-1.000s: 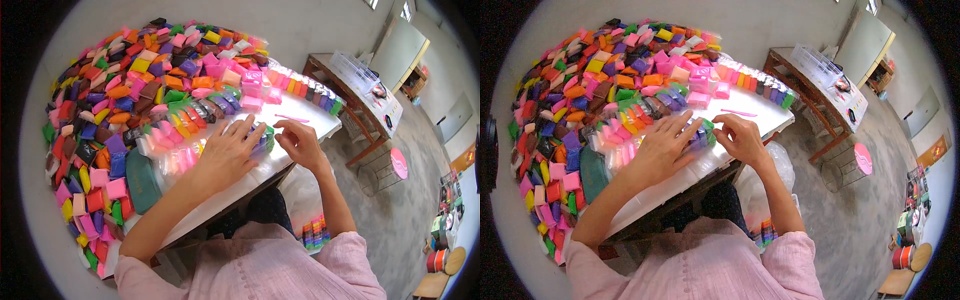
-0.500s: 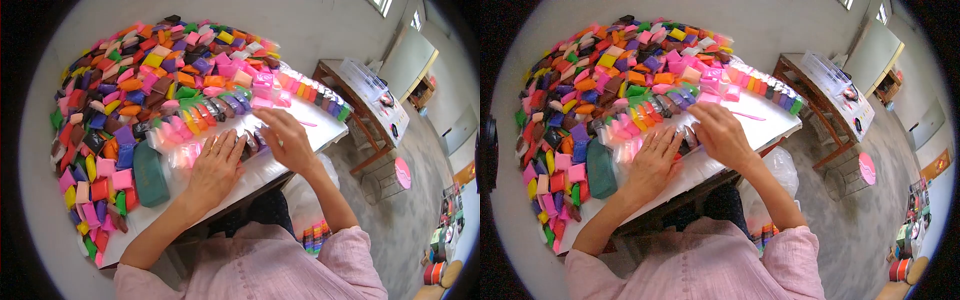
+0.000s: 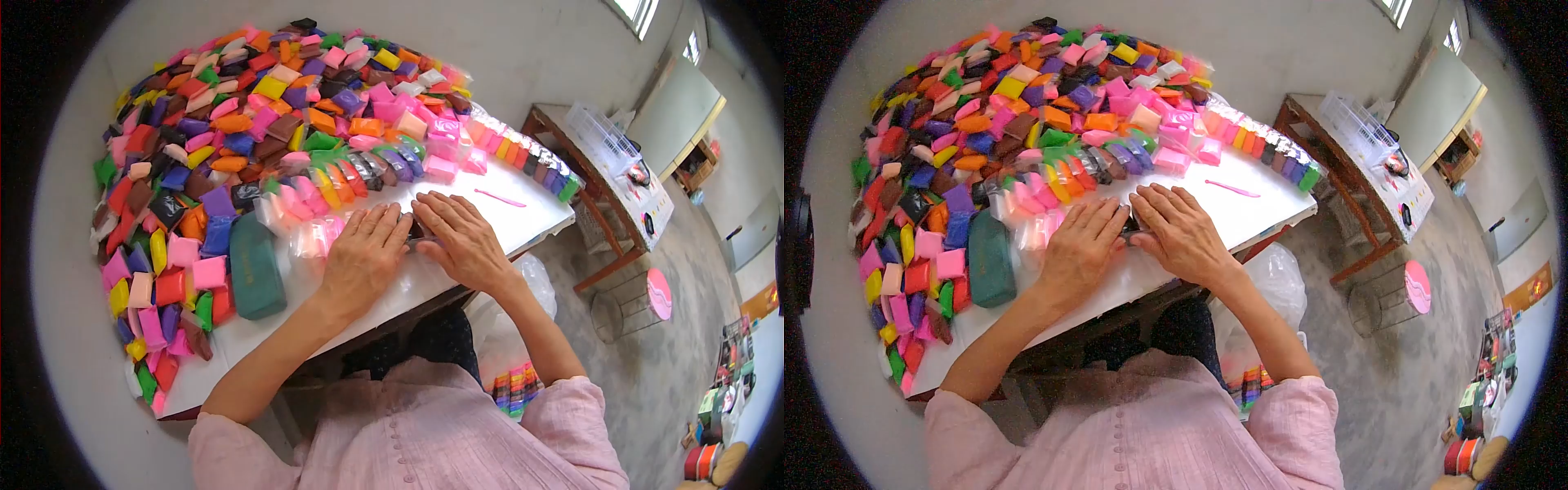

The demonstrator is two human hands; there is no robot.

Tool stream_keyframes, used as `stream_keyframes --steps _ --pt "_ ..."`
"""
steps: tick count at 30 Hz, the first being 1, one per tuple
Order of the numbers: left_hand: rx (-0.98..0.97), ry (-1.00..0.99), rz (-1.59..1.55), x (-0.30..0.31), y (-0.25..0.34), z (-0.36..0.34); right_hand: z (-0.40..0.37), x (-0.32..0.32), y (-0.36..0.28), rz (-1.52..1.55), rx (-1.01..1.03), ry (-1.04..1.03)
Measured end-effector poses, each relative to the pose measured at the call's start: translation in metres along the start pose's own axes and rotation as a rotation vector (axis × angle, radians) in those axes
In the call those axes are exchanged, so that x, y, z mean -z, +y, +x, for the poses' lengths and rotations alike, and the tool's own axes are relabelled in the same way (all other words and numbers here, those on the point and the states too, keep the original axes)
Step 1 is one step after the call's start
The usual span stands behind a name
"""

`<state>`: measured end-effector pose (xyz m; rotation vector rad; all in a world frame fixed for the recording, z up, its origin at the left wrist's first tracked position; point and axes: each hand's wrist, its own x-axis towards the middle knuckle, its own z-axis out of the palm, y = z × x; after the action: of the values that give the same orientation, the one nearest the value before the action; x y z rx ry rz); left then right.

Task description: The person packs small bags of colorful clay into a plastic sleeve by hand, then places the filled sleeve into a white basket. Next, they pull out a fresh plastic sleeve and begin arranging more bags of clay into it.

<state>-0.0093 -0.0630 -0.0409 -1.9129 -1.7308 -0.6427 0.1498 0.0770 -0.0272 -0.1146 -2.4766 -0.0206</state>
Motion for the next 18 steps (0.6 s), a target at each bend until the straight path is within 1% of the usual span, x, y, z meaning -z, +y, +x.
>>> stream_keyframes --steps 2,5,8,11,14,17,18 --pt "-0.015 0.018 0.040 -0.007 -0.002 -0.001 0.000 -0.002 0.000 -0.031 0.012 0.008" --pt "-0.027 0.041 0.120 -0.001 0.005 0.004 -0.001 -0.008 0.005 -0.055 0.034 0.038" --pt "-0.087 0.090 0.098 -0.004 0.003 0.007 -0.001 -0.013 0.006 -0.057 0.023 0.067" --pt "-0.055 0.033 0.070 -0.011 0.001 0.004 -0.002 -0.015 0.007 -0.035 0.014 0.072" --pt "-0.058 0.048 0.052 -0.010 0.002 0.004 0.002 0.005 -0.001 0.047 -0.021 -0.020" --pt "-0.045 0.048 0.008 -0.006 0.004 0.006 0.010 0.034 -0.009 0.061 -0.008 -0.099" --pt "-0.032 0.064 -0.008 -0.007 0.005 0.006 0.014 0.044 -0.009 0.110 -0.019 -0.077"
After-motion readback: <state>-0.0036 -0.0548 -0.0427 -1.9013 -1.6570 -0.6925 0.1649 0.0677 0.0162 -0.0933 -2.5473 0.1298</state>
